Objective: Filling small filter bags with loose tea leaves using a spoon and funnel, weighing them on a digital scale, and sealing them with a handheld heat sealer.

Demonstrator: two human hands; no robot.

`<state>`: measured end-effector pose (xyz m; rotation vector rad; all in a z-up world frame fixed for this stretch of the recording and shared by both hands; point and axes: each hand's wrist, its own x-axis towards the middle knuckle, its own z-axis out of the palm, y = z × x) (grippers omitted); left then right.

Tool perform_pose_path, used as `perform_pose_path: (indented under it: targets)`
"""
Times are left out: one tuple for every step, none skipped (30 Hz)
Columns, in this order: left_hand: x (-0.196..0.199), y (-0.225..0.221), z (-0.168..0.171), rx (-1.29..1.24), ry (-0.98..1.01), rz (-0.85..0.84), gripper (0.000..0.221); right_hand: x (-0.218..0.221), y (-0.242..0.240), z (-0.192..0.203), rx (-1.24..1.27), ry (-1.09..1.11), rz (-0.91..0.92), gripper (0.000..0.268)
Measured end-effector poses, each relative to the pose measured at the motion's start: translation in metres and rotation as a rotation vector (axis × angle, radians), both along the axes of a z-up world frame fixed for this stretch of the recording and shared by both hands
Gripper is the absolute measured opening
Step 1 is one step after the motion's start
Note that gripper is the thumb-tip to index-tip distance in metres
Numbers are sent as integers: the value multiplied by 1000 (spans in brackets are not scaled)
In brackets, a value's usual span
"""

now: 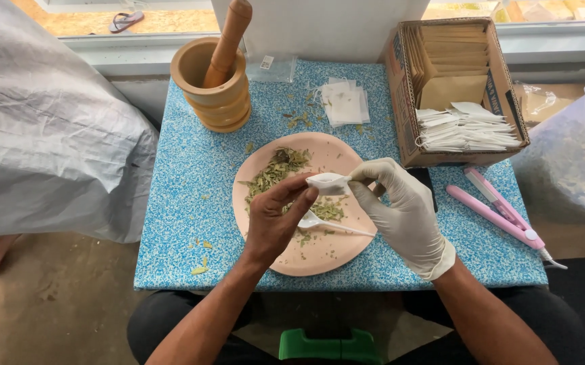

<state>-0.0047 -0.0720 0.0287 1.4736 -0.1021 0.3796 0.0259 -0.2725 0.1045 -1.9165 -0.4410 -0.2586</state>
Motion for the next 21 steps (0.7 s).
perform_pose_path:
  targets:
    - [-1,1,5,1,0,3,29,0,0,0,1,0,3,20]
    - [-2,1,10,14,22,3,26,0,0,-1,-1,10,11,20]
    - [-2,1,15,27,41,-2,23,1,-1,-1,-3,18,13,20]
    - [-1,0,12,28,40,-4,23,2,-3,-5,-2,16,11,20]
    - [-1,-1,9,14,62,4,23,3,-4,-8,0,45,15,20]
    - [-1,-1,6,1,84,13,24,4,-6,-12,2,73,19,19]
    - [0,-1,5,1,83,12,24,5,-6,-11,2,72,19,19]
    - [1,0,5,-74,103,29,24,6,-6,-10,19,141,45,19]
    - [1,1,5,-151,123,50,27,8,-5,-10,35,210,75,30]
    - [1,3,3,-152,121,54,27,8,-5,-12,34,209,79,30]
    - [2,4,2,-197,136,46,28,8,-4,-15,0,328,51,27]
    - [3,5,1,-242,150,39,30,8,-4,-18,-34,447,23,25]
    - [5,5,-3,-242,150,36,30,12,-3,-23,-33,447,20,25]
    - [6,5,-7,-267,162,22,30,16,-1,-27,-25,455,30,21]
    - [6,5,-12,-294,176,12,30,19,1,-33,-20,465,44,18]
    - [5,3,-12,-295,178,13,30,17,0,-36,-21,468,45,18]
    - [6,2,-12,-324,175,11,30,16,-1,-38,44,475,50,16]
    - [6,2,-12,-354,172,9,30,15,-2,-40,109,481,56,14]
    - [5,0,-4,-355,170,8,30,14,-2,-36,107,479,55,14]
    - [5,-1,3,-324,160,-10,28,13,-3,-33,84,487,51,14]
    - [3,-1,11,-293,152,-24,26,11,-2,-29,62,497,50,15]
